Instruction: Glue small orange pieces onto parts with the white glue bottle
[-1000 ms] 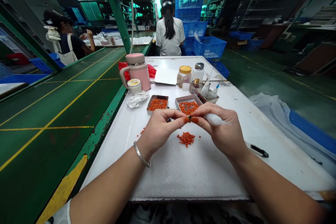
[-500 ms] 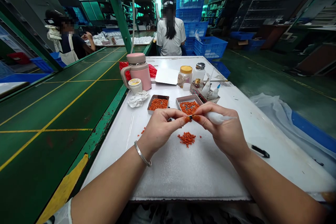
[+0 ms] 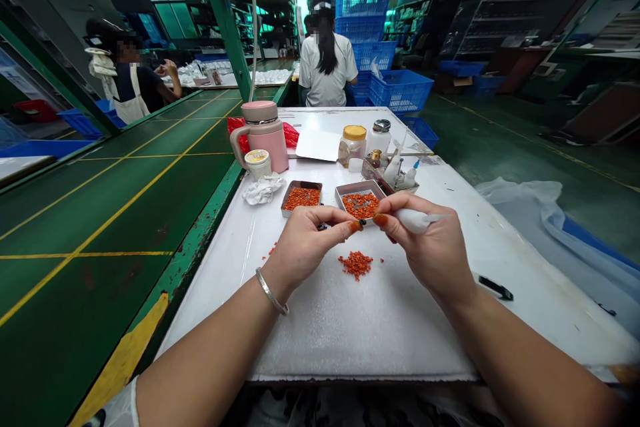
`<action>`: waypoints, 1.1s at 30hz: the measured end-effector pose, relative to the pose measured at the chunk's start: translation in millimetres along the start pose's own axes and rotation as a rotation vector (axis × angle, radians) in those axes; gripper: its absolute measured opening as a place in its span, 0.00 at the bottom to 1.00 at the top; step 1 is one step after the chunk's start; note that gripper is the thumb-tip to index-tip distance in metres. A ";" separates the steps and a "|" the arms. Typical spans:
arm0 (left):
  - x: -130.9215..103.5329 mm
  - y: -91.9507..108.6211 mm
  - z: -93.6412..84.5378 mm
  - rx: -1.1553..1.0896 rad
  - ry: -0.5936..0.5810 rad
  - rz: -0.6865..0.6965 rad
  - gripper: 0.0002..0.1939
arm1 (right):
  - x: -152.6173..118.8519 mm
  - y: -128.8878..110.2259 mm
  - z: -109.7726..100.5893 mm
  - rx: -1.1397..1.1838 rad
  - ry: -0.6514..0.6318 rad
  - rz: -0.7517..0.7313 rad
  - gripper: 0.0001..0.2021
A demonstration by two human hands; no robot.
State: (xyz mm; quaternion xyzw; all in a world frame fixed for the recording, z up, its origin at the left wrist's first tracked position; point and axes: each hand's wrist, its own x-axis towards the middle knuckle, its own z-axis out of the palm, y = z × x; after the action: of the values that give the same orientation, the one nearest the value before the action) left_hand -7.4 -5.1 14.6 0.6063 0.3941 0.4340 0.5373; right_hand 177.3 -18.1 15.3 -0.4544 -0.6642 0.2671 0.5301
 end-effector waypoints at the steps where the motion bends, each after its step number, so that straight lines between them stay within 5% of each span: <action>1: -0.1 0.1 0.0 0.000 -0.001 0.000 0.09 | 0.3 0.3 0.1 0.010 0.000 0.010 0.08; 6: 0.1 -0.6 -0.4 0.005 0.006 0.011 0.09 | 5.8 2.1 -3.2 0.102 -0.066 0.090 0.11; 10: 3.6 -4.9 -5.8 -0.063 0.091 0.042 0.09 | 11.0 5.2 -10.5 0.039 -0.517 0.180 0.07; 13: 7.0 -7.6 -12.3 -0.148 0.178 0.070 0.10 | 9.3 11.2 -11.2 -0.183 -0.828 0.098 0.02; 18: 9.4 -7.0 -18.6 -0.200 0.245 0.090 0.11 | 3.1 20.1 -5.3 -0.472 -0.911 -0.117 0.15; 22: 9.0 -5.3 -18.3 -0.204 0.244 0.104 0.11 | 6.4 16.6 -7.6 -0.445 -0.900 -0.071 0.11; 25: 8.8 -5.3 -17.7 -0.202 0.231 0.099 0.11 | 11.2 11.5 -14.4 -0.260 -0.759 0.082 0.02; 28: 8.5 -5.7 -17.3 -0.190 0.202 0.086 0.10 | 16.0 8.4 -23.3 0.000 -0.508 0.267 0.15; 33: 7.8 -6.3 -15.5 -0.128 0.119 0.069 0.08 | 22.9 7.2 -37.2 0.161 -0.246 0.280 0.28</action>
State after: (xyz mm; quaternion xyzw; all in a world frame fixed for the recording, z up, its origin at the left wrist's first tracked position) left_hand -19.8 7.7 9.8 0.5568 0.3758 0.5119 0.5354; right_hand 214.3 0.7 30.8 -0.4626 -0.6308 0.4437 0.4373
